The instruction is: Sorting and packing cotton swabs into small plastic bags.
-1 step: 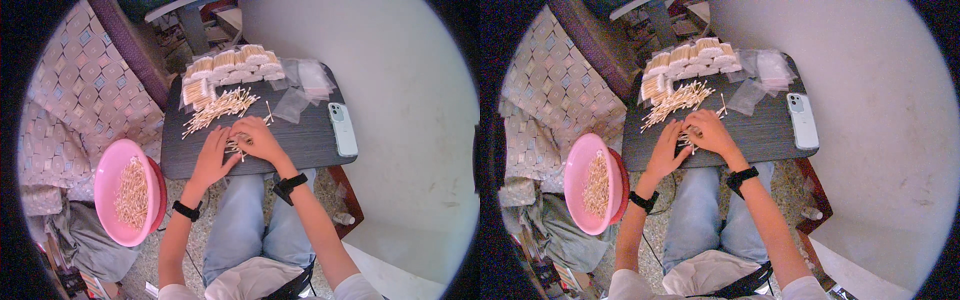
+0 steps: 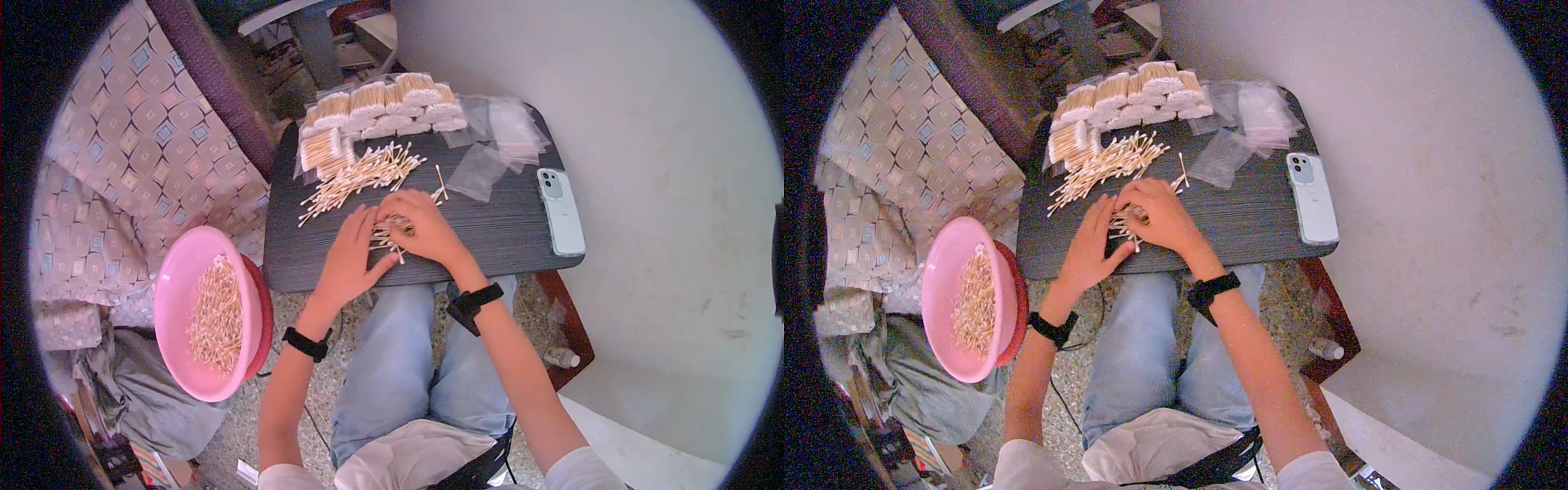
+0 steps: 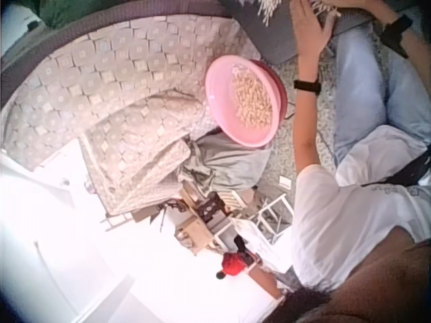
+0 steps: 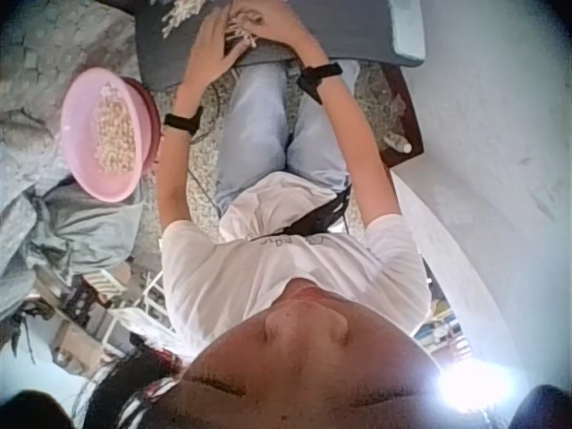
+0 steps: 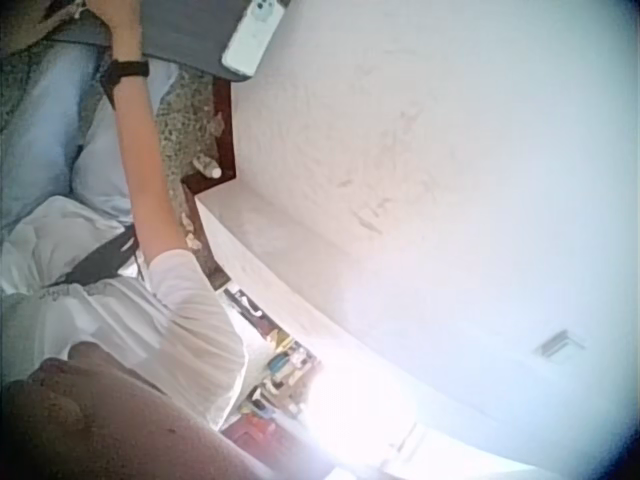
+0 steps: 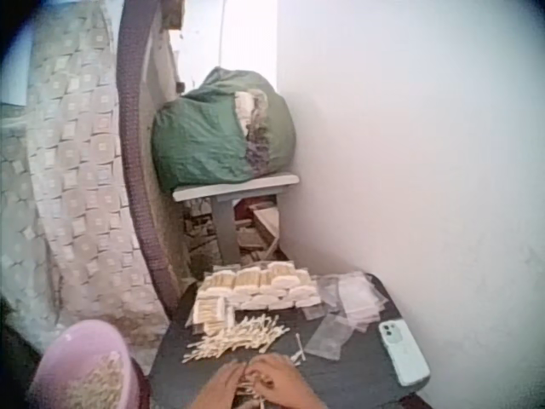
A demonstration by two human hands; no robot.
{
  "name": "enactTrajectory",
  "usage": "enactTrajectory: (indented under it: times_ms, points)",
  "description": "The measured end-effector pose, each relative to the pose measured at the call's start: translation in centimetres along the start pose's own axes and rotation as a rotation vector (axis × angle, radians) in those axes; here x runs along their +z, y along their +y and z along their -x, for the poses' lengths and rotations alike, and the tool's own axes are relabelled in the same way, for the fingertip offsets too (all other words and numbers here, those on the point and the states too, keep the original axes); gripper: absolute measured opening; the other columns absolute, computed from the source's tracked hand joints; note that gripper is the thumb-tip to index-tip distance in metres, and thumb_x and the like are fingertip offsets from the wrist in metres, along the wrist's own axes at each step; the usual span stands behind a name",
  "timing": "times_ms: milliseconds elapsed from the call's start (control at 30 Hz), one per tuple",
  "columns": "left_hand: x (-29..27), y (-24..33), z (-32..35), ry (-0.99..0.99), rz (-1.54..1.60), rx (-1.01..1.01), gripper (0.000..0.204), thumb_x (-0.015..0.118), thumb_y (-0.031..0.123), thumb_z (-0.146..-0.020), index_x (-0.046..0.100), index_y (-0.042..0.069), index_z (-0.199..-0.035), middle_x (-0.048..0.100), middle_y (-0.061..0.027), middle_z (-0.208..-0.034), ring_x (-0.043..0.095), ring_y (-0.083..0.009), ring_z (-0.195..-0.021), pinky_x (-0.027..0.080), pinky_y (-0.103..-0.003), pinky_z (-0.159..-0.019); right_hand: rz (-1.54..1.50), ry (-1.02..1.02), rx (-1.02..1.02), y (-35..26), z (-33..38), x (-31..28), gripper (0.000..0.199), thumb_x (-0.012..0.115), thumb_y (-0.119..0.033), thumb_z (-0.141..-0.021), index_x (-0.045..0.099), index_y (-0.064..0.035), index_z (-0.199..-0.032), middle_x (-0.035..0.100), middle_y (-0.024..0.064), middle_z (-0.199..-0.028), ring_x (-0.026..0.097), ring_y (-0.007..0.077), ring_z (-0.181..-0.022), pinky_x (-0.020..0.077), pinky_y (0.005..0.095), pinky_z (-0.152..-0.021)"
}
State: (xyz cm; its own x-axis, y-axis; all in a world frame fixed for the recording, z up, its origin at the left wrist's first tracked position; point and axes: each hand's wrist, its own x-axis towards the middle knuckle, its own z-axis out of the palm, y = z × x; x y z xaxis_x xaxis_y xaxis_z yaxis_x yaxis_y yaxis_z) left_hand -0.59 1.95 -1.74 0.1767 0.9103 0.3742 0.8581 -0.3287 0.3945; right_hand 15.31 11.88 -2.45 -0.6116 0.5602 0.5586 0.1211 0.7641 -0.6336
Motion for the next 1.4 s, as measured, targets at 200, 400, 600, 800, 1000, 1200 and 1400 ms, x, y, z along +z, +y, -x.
enactTrajectory:
  times_ms: [200, 400, 600, 800, 1000, 1200, 1400]
  points:
    - [1.8, 0.7, -1.9, -0.018, 0.054, -0.018, 0.075, 0.062, 0.036, -0.086, 0.029, -0.007, -0.137, 0.038, -0.0261, -0.137, 0.036, -0.0411, -0.129, 0.030, -0.047, -0.108, -0.242, 0.049, 0.065, 0.5, 0.1, 0.3, 0.030, 0.048, 0.000, -0.072, 0.046, -0.0022, -0.102, 0.052, 0.0161, -0.108, 0.052, 0.0318, -0.101, 0.0385, 0.0393, -0.094]
    - [3.5, 0.1, -2.9, 0.056, -0.012, 0.015, 0.062, 0.059, 0.024, -0.087, 0.033, -0.003, -0.137, 0.046, -0.0248, -0.129, 0.040, -0.0393, -0.126, 0.032, -0.047, -0.106, -0.395, 0.146, 0.089, 0.3, 0.1, 0.2, 0.029, 0.042, 0.002, -0.071, 0.042, -0.0018, -0.099, 0.051, 0.0185, -0.108, 0.048, 0.0348, -0.107, 0.0351, 0.0403, -0.099]
    - [1.7, 0.7, -2.8, 0.075, 0.139, 0.048, 0.055, 0.057, 0.027, -0.088, 0.041, 0.001, -0.133, 0.045, -0.0208, -0.132, 0.039, -0.0381, -0.127, 0.031, -0.047, -0.106, -0.165, 0.225, 0.050, 0.5, 0.3, -0.4, 0.024, 0.044, 0.001, -0.075, 0.047, -0.0019, -0.098, 0.052, 0.0171, -0.110, 0.049, 0.0342, -0.108, 0.0349, 0.0397, -0.098]
    - [2.1, 0.7, -2.9, 0.028, 0.031, 0.163, 0.047, 0.050, 0.029, -0.091, 0.046, 0.001, -0.129, 0.046, -0.0185, -0.133, 0.039, -0.0362, -0.127, 0.027, -0.049, -0.108, 0.186, 0.338, 0.158, 0.2, -0.1, 0.2, 0.020, 0.049, -0.010, -0.088, 0.052, -0.0005, -0.106, 0.049, 0.0215, -0.120, 0.044, 0.0389, -0.115, 0.0332, 0.0447, -0.101]
    - [2.9, 0.3, -2.9, 0.060, 0.073, 0.133, 0.037, 0.047, 0.016, -0.090, 0.050, 0.000, -0.123, 0.048, -0.0176, -0.130, 0.041, -0.0347, -0.125, 0.029, -0.050, -0.107, 0.392, 0.329, 0.269, 0.6, 0.1, 1.2, 0.033, 0.052, -0.020, -0.092, 0.050, 0.0017, -0.116, 0.040, 0.0280, -0.133, 0.036, 0.0445, -0.125, 0.0303, 0.0493, -0.105]
    - [2.5, 0.6, -3.0, 0.206, 0.087, 0.115, 0.028, 0.053, 0.003, -0.083, 0.054, 0.003, -0.111, 0.053, -0.0158, -0.122, 0.046, -0.0343, -0.120, 0.033, -0.047, -0.105, 0.466, 0.325, 0.256, 0.5, 0.0, 1.3, 0.035, 0.052, -0.024, -0.093, 0.050, 0.0012, -0.117, 0.040, 0.0281, -0.133, 0.038, 0.0445, -0.124, 0.0316, 0.0499, -0.103]
    - [1.9, 0.8, -2.6, 0.381, 0.113, -0.026, 0.022, 0.063, 0.005, -0.079, 0.057, 0.005, -0.101, 0.060, -0.0111, -0.108, 0.056, -0.0314, -0.103, 0.042, -0.043, -0.092, 0.431, 0.291, 0.253, 0.3, 0.0, 1.2, 0.037, 0.056, -0.024, -0.090, 0.050, 0.0009, -0.117, 0.041, 0.0258, -0.131, 0.041, 0.0425, -0.120, 0.0341, 0.0500, -0.100]
